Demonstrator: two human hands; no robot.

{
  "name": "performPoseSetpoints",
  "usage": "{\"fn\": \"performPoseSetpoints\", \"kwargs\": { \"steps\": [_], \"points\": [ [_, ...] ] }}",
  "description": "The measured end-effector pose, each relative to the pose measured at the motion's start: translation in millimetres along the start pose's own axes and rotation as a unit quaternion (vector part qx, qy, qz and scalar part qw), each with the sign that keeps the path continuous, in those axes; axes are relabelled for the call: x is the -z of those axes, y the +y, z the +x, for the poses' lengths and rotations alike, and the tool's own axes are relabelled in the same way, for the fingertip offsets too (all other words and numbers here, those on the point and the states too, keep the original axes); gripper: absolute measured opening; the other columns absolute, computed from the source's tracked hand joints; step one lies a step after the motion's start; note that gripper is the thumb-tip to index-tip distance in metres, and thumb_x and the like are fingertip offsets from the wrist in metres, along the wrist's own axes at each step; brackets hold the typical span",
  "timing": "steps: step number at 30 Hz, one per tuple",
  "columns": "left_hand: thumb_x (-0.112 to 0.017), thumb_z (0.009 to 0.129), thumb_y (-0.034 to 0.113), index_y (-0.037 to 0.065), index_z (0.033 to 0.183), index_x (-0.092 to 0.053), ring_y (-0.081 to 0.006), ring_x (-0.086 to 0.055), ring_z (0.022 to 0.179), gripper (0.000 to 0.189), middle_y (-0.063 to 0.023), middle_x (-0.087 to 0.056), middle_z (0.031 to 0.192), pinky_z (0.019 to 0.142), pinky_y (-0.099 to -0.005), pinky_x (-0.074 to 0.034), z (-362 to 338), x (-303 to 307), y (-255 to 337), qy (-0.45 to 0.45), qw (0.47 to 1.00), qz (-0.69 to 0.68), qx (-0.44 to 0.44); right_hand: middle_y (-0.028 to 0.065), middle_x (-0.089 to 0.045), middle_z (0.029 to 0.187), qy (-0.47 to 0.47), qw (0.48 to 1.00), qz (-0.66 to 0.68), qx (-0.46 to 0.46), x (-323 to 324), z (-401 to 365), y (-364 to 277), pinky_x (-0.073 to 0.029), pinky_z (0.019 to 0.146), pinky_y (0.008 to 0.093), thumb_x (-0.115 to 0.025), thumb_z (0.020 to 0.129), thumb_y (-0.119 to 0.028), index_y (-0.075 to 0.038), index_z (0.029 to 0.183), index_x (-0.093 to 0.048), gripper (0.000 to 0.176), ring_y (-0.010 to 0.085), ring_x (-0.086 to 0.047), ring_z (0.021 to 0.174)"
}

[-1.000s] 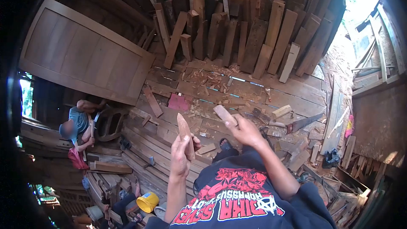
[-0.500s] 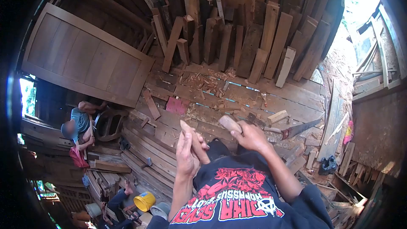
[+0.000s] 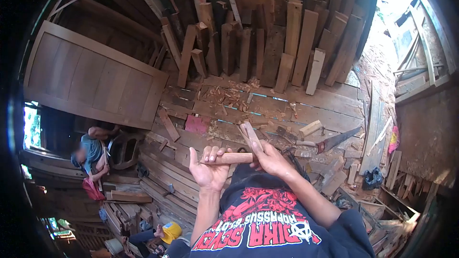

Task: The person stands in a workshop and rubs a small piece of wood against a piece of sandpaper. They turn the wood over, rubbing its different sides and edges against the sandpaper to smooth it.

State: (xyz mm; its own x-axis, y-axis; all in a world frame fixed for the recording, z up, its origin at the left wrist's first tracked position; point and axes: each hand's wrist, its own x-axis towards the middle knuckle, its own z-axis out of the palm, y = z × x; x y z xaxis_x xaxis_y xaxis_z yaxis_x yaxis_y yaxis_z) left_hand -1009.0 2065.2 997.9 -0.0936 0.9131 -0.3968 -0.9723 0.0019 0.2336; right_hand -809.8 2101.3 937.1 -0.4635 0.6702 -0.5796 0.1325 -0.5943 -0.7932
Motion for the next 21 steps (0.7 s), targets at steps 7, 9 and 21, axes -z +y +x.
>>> {"fn": "performPoseSetpoints", "kwargs": {
  "steps": [7,9,21],
  "points": [
    [-0.038,0.114,0.041,0.011,0.074,-0.050,-0.0262,-0.064,0.104,0.052,-0.0064,-0.061,0.086,0.106,-0.0465,-0.050,6,19,-4,0.059,0.996,0.047,-0.040,0.0159,-0.070,0.123,-0.030,0.977,0.210,0.003,-8,-1,-10,-0.063,0.074,0.0349,-0.039,0.109,-0.061,-0.009,0.147,-0.040,0.065,0.0264,-0.076,0.101],
    [-0.038,0.114,0.042,0.006,0.087,-0.057,-0.0271,-0.065,0.107,0.049,-0.0095,-0.064,0.095,0.103,-0.0437,-0.054,3,20,-4,0.059,0.995,0.069,-0.042,0.0168,-0.070,0.124,-0.035,0.977,0.211,0.013,-6,3,-15,-0.064,0.075,0.0350,-0.040,0.109,-0.061,-0.009,0.147,-0.039,0.065,0.0275,-0.076,0.102],
    [-0.048,0.112,0.034,-0.003,0.122,-0.069,-0.0081,-0.060,0.070,0.044,-0.0031,-0.068,0.085,0.064,-0.0251,-0.050,2,20,-4,-0.013,0.738,0.674,0.037,0.0128,-0.070,0.120,-0.004,0.984,0.170,0.044,21,15,-43,-0.061,0.089,0.0395,-0.040,0.109,-0.059,-0.008,0.147,-0.039,0.064,0.0220,-0.073,0.102]
  ]
}}
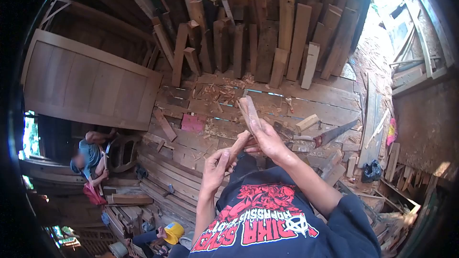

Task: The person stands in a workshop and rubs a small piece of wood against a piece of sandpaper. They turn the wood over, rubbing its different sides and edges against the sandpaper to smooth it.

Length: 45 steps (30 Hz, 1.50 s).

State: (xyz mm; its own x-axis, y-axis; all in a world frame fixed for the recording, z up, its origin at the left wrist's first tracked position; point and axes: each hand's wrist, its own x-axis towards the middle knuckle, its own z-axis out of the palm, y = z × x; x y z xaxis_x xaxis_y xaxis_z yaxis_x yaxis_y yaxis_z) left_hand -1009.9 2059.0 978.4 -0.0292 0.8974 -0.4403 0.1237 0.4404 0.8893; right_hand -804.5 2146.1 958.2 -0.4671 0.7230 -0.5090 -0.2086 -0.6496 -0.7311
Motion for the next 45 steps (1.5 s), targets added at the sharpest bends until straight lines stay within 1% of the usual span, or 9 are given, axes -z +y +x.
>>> {"fn": "performPoseSetpoints", "kwargs": {
  "steps": [6,10,13,18,22,29,34,40,45],
  "points": [
    [-0.037,0.113,0.051,0.005,0.106,-0.059,-0.0072,-0.047,0.058,0.052,0.0023,-0.052,0.072,0.052,-0.0232,-0.040,7,-6,1,-0.082,0.990,-0.059,0.095,0.0126,-0.068,0.120,-0.044,0.998,-0.032,0.045,-16,4,-2,-0.057,0.091,0.0372,-0.042,0.109,-0.058,-0.003,0.148,-0.039,0.068,0.0195,-0.068,0.103],
    [-0.029,0.113,0.050,0.003,0.122,-0.053,-0.0103,-0.045,0.054,0.054,-0.0007,-0.048,0.072,0.045,-0.0238,-0.039,7,6,1,-0.222,0.875,-0.387,0.189,0.0132,-0.067,0.118,-0.073,0.995,-0.042,0.054,-24,9,7,-0.054,0.084,0.0322,-0.044,0.110,-0.056,0.000,0.146,-0.042,0.067,0.0155,-0.064,0.095],
    [-0.030,0.114,0.046,0.002,0.127,-0.052,-0.0111,-0.047,0.059,0.051,-0.0049,-0.052,0.084,0.046,-0.0245,-0.040,3,3,-1,-0.175,0.829,-0.499,0.181,0.0150,-0.070,0.122,-0.085,0.996,-0.014,0.022,-26,19,-1,-0.057,0.092,0.0347,-0.044,0.107,-0.062,-0.007,0.151,-0.037,0.070,0.0206,-0.069,0.109],
    [-0.040,0.114,0.028,0.003,0.138,-0.050,-0.0230,-0.063,0.108,0.036,-0.0088,-0.063,0.111,0.104,-0.0438,-0.049,-1,12,-12,-0.114,0.733,-0.667,0.068,0.0142,-0.070,0.123,-0.034,0.999,-0.009,0.024,-24,30,-4,-0.057,0.091,0.0356,-0.048,0.104,-0.065,-0.008,0.146,-0.040,0.072,0.0212,-0.070,0.109],
    [-0.043,0.112,0.025,0.002,0.139,-0.053,-0.0269,-0.062,0.128,0.037,-0.0117,-0.066,0.130,0.118,-0.0533,-0.042,-1,25,-17,-0.093,0.696,-0.712,0.019,0.0120,-0.071,0.119,-0.048,0.997,-0.056,-0.016,-24,24,-7,-0.057,0.091,0.0357,-0.047,0.106,-0.062,-0.009,0.147,-0.041,0.068,0.0189,-0.070,0.104],
    [-0.052,0.103,0.020,0.002,0.134,-0.059,-0.0277,-0.062,0.128,0.037,-0.0144,-0.068,0.129,0.123,-0.0563,-0.036,2,36,-27,-0.006,0.756,-0.654,-0.002,0.0113,-0.071,0.116,-0.043,0.994,-0.093,-0.040,-19,11,14,-0.058,0.090,0.0367,-0.046,0.108,-0.058,-0.004,0.144,-0.044,0.065,0.0195,-0.070,0.101],
    [-0.060,0.098,0.038,0.011,0.085,-0.051,-0.0196,-0.059,0.091,0.032,-0.0015,-0.052,0.081,0.108,-0.0510,-0.044,7,29,-10,0.056,0.702,-0.710,0.016,0.0123,-0.073,0.113,-0.033,0.991,-0.118,-0.049,-20,3,14,-0.058,0.089,0.0368,-0.044,0.109,-0.058,-0.003,0.142,-0.045,0.065,0.0203,-0.071,0.100],
    [-0.059,0.098,0.044,0.010,0.091,-0.052,-0.0230,-0.062,0.100,0.035,-0.0038,-0.058,0.089,0.113,-0.0547,-0.040,7,28,-15,0.082,0.696,-0.714,0.003,0.0104,-0.073,0.114,-0.020,0.988,-0.147,-0.041,-22,1,12,-0.057,0.086,0.0349,-0.046,0.110,-0.054,-0.003,0.140,-0.049,0.060,0.0185,-0.071,0.101],
    [-0.058,0.098,0.044,0.008,0.092,-0.055,-0.0299,-0.062,0.110,0.037,-0.0112,-0.062,0.102,0.114,-0.0576,-0.042,5,30,-14,0.071,0.683,-0.727,-0.009,0.0070,-0.068,0.099,0.033,0.957,-0.272,0.097,-25,8,23,-0.054,0.075,0.0324,-0.051,0.109,-0.049,0.002,0.134,-0.057,0.057,0.0143,-0.065,0.087]
  ]
}}
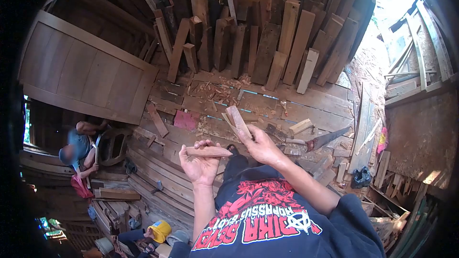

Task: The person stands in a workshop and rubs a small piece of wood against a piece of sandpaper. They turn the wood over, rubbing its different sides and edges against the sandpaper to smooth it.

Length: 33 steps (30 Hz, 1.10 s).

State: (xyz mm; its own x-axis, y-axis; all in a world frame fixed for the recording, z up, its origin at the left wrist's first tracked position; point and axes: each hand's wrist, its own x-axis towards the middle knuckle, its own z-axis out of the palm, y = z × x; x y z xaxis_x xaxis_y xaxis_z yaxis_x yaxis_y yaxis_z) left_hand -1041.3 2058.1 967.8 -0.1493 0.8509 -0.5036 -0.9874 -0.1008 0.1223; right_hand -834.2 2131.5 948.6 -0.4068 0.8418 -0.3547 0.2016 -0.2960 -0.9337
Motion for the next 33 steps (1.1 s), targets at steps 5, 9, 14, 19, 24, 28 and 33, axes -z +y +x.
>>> {"fn": "performPoseSetpoints", "kwargs": {
  "steps": [5,9,14,19,24,28,33],
  "points": [
    [-0.053,0.103,0.037,0.007,0.103,-0.056,-0.0285,-0.063,0.108,0.030,-0.0114,-0.062,0.103,0.112,-0.0557,-0.044,-1,7,3,0.000,1.000,0.017,-0.004,0.0102,-0.066,0.098,-0.054,0.998,-0.013,0.003,-1,1,-8,-0.052,0.072,0.0340,-0.052,0.109,-0.046,0.002,0.140,-0.056,0.057,0.0147,-0.063,0.082],
    [-0.048,0.108,0.027,0.005,0.106,-0.056,-0.0238,-0.063,0.104,0.023,-0.0127,-0.062,0.105,0.102,-0.0451,-0.052,9,36,12,-0.016,1.000,0.007,0.000,0.0110,-0.067,0.099,-0.070,0.997,-0.029,0.029,-10,-2,-18,-0.053,0.077,0.0356,-0.051,0.110,-0.043,0.001,0.143,-0.054,0.055,0.0166,-0.064,0.084],
    [-0.049,0.108,0.015,-0.003,0.093,-0.054,-0.0161,-0.058,0.069,0.024,-0.0110,-0.059,0.086,0.084,-0.0351,-0.065,22,71,21,0.098,0.990,-0.103,-0.007,0.0121,-0.068,0.102,-0.099,0.993,-0.028,0.051,-33,-9,-21,-0.054,0.084,0.0368,-0.049,0.111,-0.039,-0.002,0.147,-0.049,0.052,0.0199,-0.066,0.089],
    [-0.050,0.101,0.009,-0.001,0.085,-0.056,-0.0168,-0.060,0.061,0.019,-0.0128,-0.066,0.083,0.086,-0.0359,-0.066,40,128,18,0.027,0.993,-0.088,-0.070,0.0149,-0.066,0.122,-0.136,0.984,-0.044,0.104,-50,-13,-20,-0.053,0.092,0.0365,-0.049,0.112,-0.037,-0.005,0.158,-0.039,0.057,0.0214,-0.065,0.100],
    [-0.044,0.100,0.022,0.006,0.101,-0.065,-0.0244,-0.070,0.076,0.026,-0.0108,-0.070,0.091,0.087,-0.0411,-0.064,24,63,-5,0.214,0.972,0.093,-0.039,0.0226,-0.058,0.148,-0.148,0.977,-0.096,0.122,-57,-16,-33,-0.047,0.111,0.0458,-0.050,0.111,-0.033,-0.007,0.157,-0.041,0.054,0.0402,-0.058,0.134],
    [-0.047,0.103,0.035,0.009,0.114,-0.069,-0.0272,-0.073,0.093,0.036,-0.0094,-0.074,0.101,0.081,-0.0455,-0.063,35,92,-1,0.144,0.986,0.083,0.010,0.0233,-0.059,0.145,-0.153,0.970,-0.144,0.120,-60,-16,-22,-0.047,0.110,0.0463,-0.052,0.109,-0.030,-0.009,0.156,-0.045,0.052,0.0408,-0.059,0.132],
    [-0.051,0.104,0.045,0.011,0.109,-0.069,-0.0274,-0.071,0.088,0.038,-0.0092,-0.073,0.095,0.081,-0.0474,-0.061,43,81,-4,0.102,0.993,0.020,0.058,0.0276,-0.069,0.115,-0.113,0.969,-0.161,0.147,-63,-20,-10,-0.051,0.100,0.0498,-0.053,0.107,-0.030,-0.010,0.156,-0.045,0.053,0.0436,-0.065,0.116]
  ]
}}
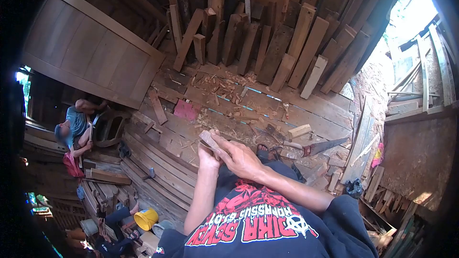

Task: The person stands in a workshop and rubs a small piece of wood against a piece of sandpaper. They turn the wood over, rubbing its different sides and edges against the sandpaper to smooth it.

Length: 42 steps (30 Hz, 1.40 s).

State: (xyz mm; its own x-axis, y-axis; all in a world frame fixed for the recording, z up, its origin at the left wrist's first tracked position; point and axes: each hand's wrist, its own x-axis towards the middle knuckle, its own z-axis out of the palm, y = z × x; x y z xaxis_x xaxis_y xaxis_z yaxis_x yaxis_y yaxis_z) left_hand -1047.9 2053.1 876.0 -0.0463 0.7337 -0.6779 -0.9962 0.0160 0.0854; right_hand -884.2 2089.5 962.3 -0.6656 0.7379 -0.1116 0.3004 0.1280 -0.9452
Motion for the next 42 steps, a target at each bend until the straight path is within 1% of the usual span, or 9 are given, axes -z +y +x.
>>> {"fn": "performPoseSetpoints", "kwargs": {
  "steps": [5,10,13,18,21,23,27,28,42],
  "points": [
    [-0.053,0.103,0.048,0.015,0.098,-0.070,-0.0285,-0.072,0.091,0.037,-0.0064,-0.071,0.086,0.083,-0.0473,-0.061,46,39,1,-0.191,0.982,0.009,0.011,0.0298,-0.068,0.110,0.043,0.996,-0.065,0.039,0,-11,-9,-0.052,0.093,0.0511,-0.055,0.106,-0.025,-0.010,0.156,-0.047,0.052,0.0451,-0.067,0.103],
    [-0.031,0.111,0.053,0.015,0.119,-0.061,-0.0270,-0.070,0.097,0.049,-0.0061,-0.070,0.108,0.083,-0.0444,-0.060,19,-13,-10,0.010,0.992,0.076,-0.096,0.0296,-0.069,0.117,0.068,0.997,-0.034,-0.024,6,0,-6,-0.053,0.094,0.0503,-0.056,0.105,-0.020,-0.009,0.155,-0.047,0.052,0.0470,-0.067,0.106],
    [-0.024,0.113,0.047,0.007,0.111,-0.062,-0.0301,-0.070,0.090,0.054,-0.0094,-0.070,0.095,0.079,-0.0449,-0.061,10,-26,-1,-0.002,0.991,0.079,-0.107,0.0299,-0.068,0.121,0.067,0.997,-0.036,-0.021,4,-6,-11,-0.054,0.096,0.0490,-0.056,0.105,-0.018,-0.007,0.153,-0.049,0.050,0.0474,-0.066,0.110],
    [-0.031,0.110,0.055,0.003,0.114,-0.063,-0.0332,-0.070,0.103,0.062,-0.0180,-0.072,0.107,0.095,-0.0475,-0.060,11,-34,-18,-0.032,0.993,0.068,-0.094,0.0282,-0.068,0.107,0.168,0.980,-0.039,0.102,-5,14,2,-0.054,0.087,0.0554,-0.056,0.105,-0.025,-0.017,0.155,-0.049,0.051,0.0482,-0.068,0.096],
    [-0.035,0.108,0.062,0.000,0.120,-0.061,-0.0331,-0.068,0.112,0.069,-0.0162,-0.069,0.116,0.103,-0.0483,-0.057,-10,-64,-14,-0.022,0.986,0.030,-0.161,0.0293,-0.067,0.109,0.044,0.997,-0.064,0.005,3,-10,-23,-0.055,0.083,0.0549,-0.057,0.105,-0.024,-0.020,0.156,-0.048,0.052,0.0482,-0.068,0.094],
    [-0.041,0.106,0.064,0.000,0.121,-0.061,-0.0338,-0.066,0.118,0.068,-0.0150,-0.068,0.116,0.107,-0.0493,-0.055,-15,-66,-22,-0.062,0.986,0.077,-0.132,0.0272,-0.066,0.105,0.100,0.990,-0.081,0.053,3,2,-21,-0.056,0.079,0.0525,-0.058,0.104,-0.023,-0.021,0.155,-0.049,0.052,0.0467,-0.068,0.090],
    [-0.042,0.107,0.061,-0.002,0.130,-0.058,-0.0329,-0.066,0.123,0.068,-0.0166,-0.068,0.125,0.107,-0.0444,-0.057,-14,-67,-7,-0.121,0.989,0.065,-0.054,0.0249,-0.066,0.100,0.131,0.987,-0.066,0.072,4,8,-30,-0.056,0.076,0.0510,-0.058,0.104,-0.023,-0.020,0.154,-0.051,0.051,0.0457,-0.068,0.087],
    [-0.041,0.108,0.059,-0.002,0.134,-0.056,-0.0324,-0.066,0.121,0.068,-0.0182,-0.067,0.129,0.105,-0.0422,-0.058,-14,-73,-9,-0.076,0.989,0.054,-0.118,0.0255,-0.067,0.103,0.108,0.990,-0.068,0.056,4,1,-31,-0.056,0.076,0.0514,-0.059,0.104,-0.023,-0.020,0.154,-0.051,0.051,0.0464,-0.067,0.087],
    [-0.047,0.108,0.053,0.005,0.133,-0.050,-0.0363,-0.059,0.133,0.054,-0.0210,-0.062,0.136,0.114,-0.0546,-0.050,-24,-89,-19,-0.141,0.980,0.082,-0.111,0.0248,-0.070,0.107,0.166,0.981,-0.028,0.095,7,19,-37,-0.057,0.080,0.0472,-0.061,0.103,-0.018,-0.015,0.150,-0.057,0.046,0.0425,-0.071,0.092]
  ]
}}
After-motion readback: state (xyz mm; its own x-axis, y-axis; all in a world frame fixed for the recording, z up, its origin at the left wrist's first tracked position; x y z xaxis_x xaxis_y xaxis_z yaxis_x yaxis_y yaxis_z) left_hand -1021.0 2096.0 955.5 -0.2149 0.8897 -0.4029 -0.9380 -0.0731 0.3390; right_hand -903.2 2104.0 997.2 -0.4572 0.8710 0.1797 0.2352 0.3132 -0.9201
